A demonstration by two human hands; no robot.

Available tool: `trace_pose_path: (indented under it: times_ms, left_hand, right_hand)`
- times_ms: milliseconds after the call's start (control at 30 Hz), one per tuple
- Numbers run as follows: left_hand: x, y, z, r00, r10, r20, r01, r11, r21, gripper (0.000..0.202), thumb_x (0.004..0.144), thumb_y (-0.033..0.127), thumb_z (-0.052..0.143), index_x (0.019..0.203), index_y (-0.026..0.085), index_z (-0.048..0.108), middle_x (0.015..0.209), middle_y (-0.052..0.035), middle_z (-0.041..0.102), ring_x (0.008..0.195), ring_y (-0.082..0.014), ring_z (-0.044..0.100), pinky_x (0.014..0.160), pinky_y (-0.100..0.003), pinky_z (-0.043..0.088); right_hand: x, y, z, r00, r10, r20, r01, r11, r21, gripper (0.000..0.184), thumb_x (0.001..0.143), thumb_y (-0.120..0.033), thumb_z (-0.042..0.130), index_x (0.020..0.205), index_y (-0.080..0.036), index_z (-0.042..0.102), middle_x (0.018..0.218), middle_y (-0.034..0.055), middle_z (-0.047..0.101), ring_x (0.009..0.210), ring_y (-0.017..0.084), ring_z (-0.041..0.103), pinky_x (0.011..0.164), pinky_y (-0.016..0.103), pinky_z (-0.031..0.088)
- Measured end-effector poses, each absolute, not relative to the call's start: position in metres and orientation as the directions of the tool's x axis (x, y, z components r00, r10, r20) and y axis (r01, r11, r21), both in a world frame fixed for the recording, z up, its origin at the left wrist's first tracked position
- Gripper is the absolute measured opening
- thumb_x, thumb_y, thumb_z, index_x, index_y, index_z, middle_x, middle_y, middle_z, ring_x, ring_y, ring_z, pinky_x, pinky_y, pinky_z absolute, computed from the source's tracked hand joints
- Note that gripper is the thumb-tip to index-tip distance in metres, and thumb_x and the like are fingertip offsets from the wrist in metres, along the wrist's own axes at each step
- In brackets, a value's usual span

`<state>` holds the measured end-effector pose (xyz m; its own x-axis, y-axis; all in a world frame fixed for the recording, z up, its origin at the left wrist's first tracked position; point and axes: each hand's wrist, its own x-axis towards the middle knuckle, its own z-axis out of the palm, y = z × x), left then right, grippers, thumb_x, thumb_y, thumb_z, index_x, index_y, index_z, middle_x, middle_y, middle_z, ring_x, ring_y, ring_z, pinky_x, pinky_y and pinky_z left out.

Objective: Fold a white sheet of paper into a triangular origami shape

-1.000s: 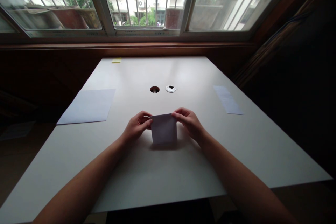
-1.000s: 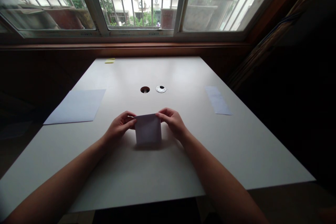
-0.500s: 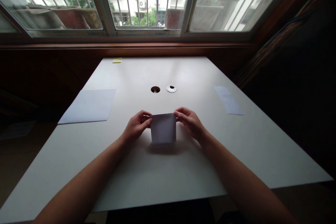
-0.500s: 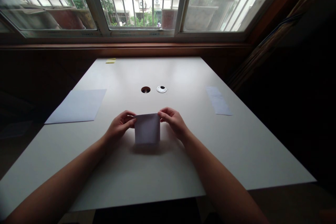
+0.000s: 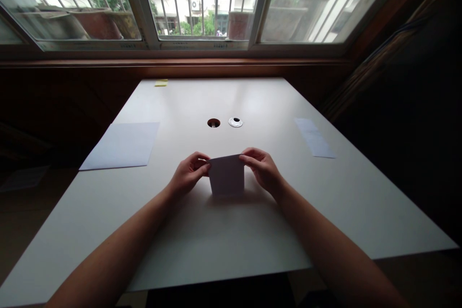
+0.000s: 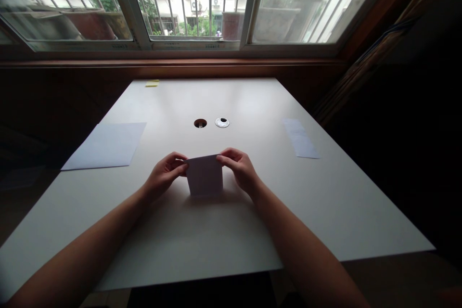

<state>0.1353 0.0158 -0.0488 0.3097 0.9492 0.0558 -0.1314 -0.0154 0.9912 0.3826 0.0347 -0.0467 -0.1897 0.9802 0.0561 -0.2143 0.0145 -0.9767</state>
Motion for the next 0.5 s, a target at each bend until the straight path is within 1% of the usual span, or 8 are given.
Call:
trace_pose_path:
  times_ms: [200, 367, 500]
  left_hand:
    - [0.1360, 0.0153, -0.0462, 0.313, 0.949, 0.050, -0.135, -0.008, 0.991, 0.025, 0.083, 0.032, 0.071, 0.098, 0.015, 0.059, 0.085, -0.0054, 0.072, 0.080, -0.0177, 0.069, 0.073, -0.031, 0.058]
    - [0.1362, 0.0150, -0.0474, 0.312, 0.949, 0.043, -0.135, -0.001, 0.991, 0.026, 0.083, 0.032, 0.072, 0.098, 0.015, 0.059, 0.084, -0.0049, 0.073, 0.079, -0.0169, 0.068, 0.072, -0.030, 0.058]
    - [0.1352, 0.0155, -0.0495, 0.318, 0.948, 0.024, -0.132, 0.019, 0.991, 0.027, 0.083, 0.034, 0.072, 0.097, 0.015, 0.059, 0.084, -0.0049, 0.072, 0.078, -0.0174, 0.068, 0.073, -0.032, 0.058]
  right_hand:
    - [0.3820, 0.0329, -0.0450, -0.181, 0.982, 0.058, -0.255, 0.010, -0.967, 0.010, 0.076, -0.028, 0.078, 0.075, -0.020, 0.071, 0.072, -0.0007, 0.063, 0.071, 0.014, 0.053, 0.070, 0.029, 0.041]
    - [0.3810, 0.0332, -0.0464, -0.211, 0.977, 0.033, -0.282, -0.028, -0.959, 0.011, 0.077, -0.030, 0.076, 0.077, -0.021, 0.070, 0.072, -0.0007, 0.063, 0.070, 0.014, 0.053, 0.069, 0.029, 0.041]
    - [0.3807, 0.0332, -0.0465, -0.200, 0.979, 0.020, -0.283, -0.038, -0.958, 0.012, 0.077, -0.032, 0.076, 0.078, -0.021, 0.071, 0.073, -0.0004, 0.063, 0.070, 0.014, 0.053, 0.069, 0.029, 0.042]
